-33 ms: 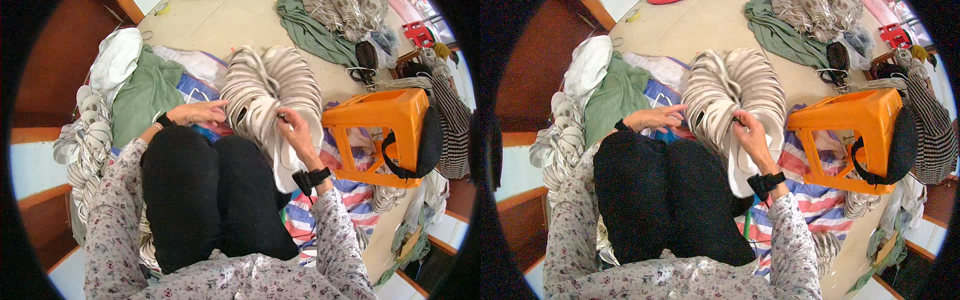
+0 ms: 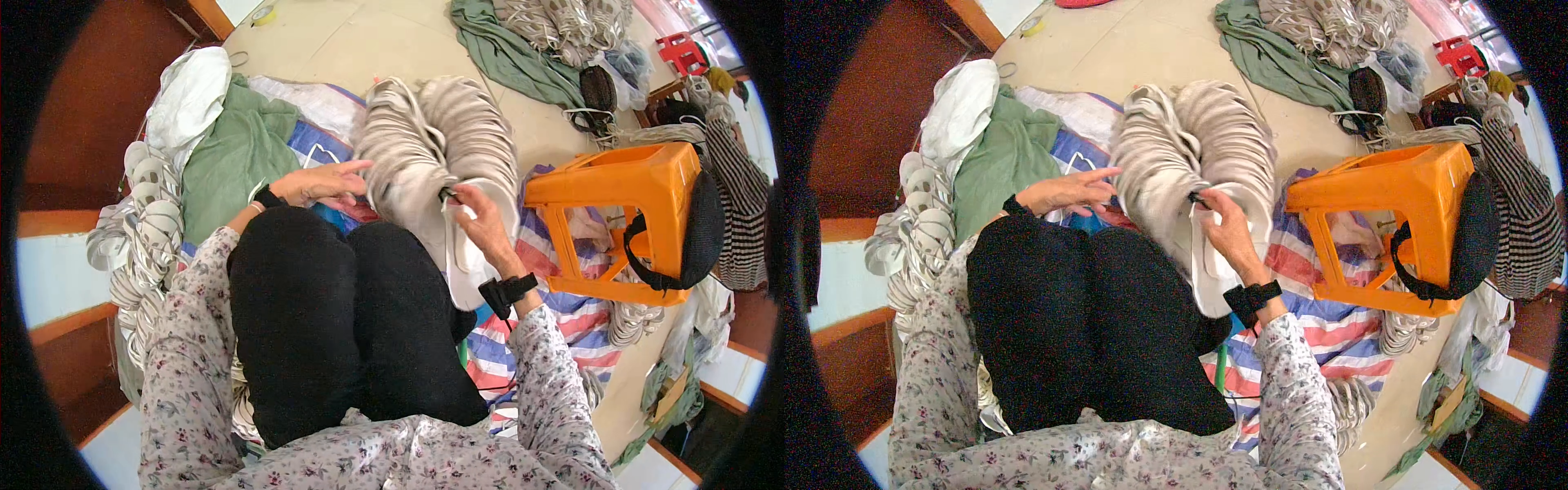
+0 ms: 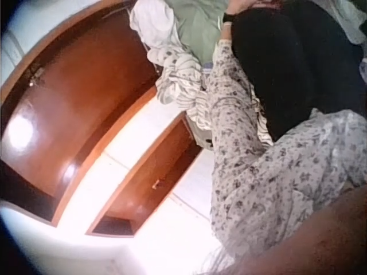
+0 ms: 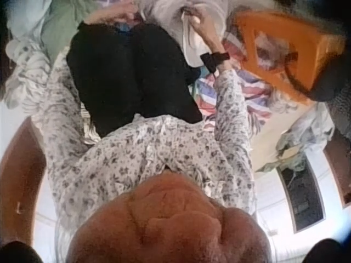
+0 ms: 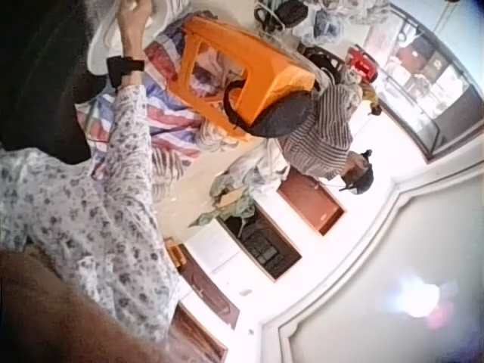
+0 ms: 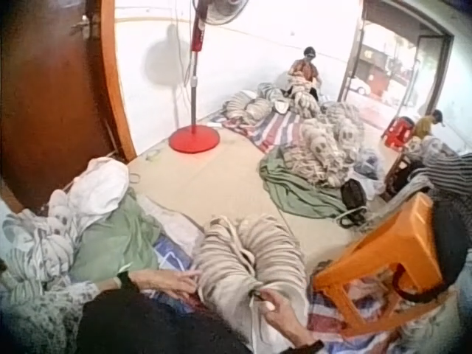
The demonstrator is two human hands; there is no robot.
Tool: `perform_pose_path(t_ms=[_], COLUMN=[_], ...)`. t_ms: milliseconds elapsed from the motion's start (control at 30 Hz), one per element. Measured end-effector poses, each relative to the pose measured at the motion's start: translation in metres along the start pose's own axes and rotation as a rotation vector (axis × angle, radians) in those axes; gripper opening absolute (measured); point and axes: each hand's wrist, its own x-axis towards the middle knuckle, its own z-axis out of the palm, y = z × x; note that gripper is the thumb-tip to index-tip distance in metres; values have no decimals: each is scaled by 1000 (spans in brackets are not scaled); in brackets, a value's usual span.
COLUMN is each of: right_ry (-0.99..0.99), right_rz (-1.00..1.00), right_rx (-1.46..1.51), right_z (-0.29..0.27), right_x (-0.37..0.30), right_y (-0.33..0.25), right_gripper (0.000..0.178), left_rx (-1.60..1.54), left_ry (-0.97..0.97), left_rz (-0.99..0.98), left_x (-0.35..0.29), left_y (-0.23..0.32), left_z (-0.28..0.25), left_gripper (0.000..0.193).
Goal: Threading and lacing shoe components together as part of a manual manufacturing process.
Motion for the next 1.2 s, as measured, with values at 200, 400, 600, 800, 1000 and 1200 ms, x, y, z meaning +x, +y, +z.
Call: perform_pose_path(t_ms=[200,400,600,800,1000,1200], right_ry=[11,-39,-222,-8,-318,-503], right_rz=[345,343,278,142,465,301], right_rx=[241,117,41,138,502,385], right_z=[-2,-35,-1,-3,-8,-3], right_x=[2,-57,-143,-185,-171,-155], right_y=[8,19,49,70,101,105], right_gripper=[22,23,34,49,44,44], left_rx=[79,231,-30,597,836,815], left_ry=[-108,119,63,355,651,674], left_rz=[7,180,427,699,984,1101], left_x=[6,-19,-112,-118,-120,-131], left_y=[12,43,80,91,62,46], left_z=[-12,-11,34,95,120,153], left_gripper=[55,49,42,31,49,59])
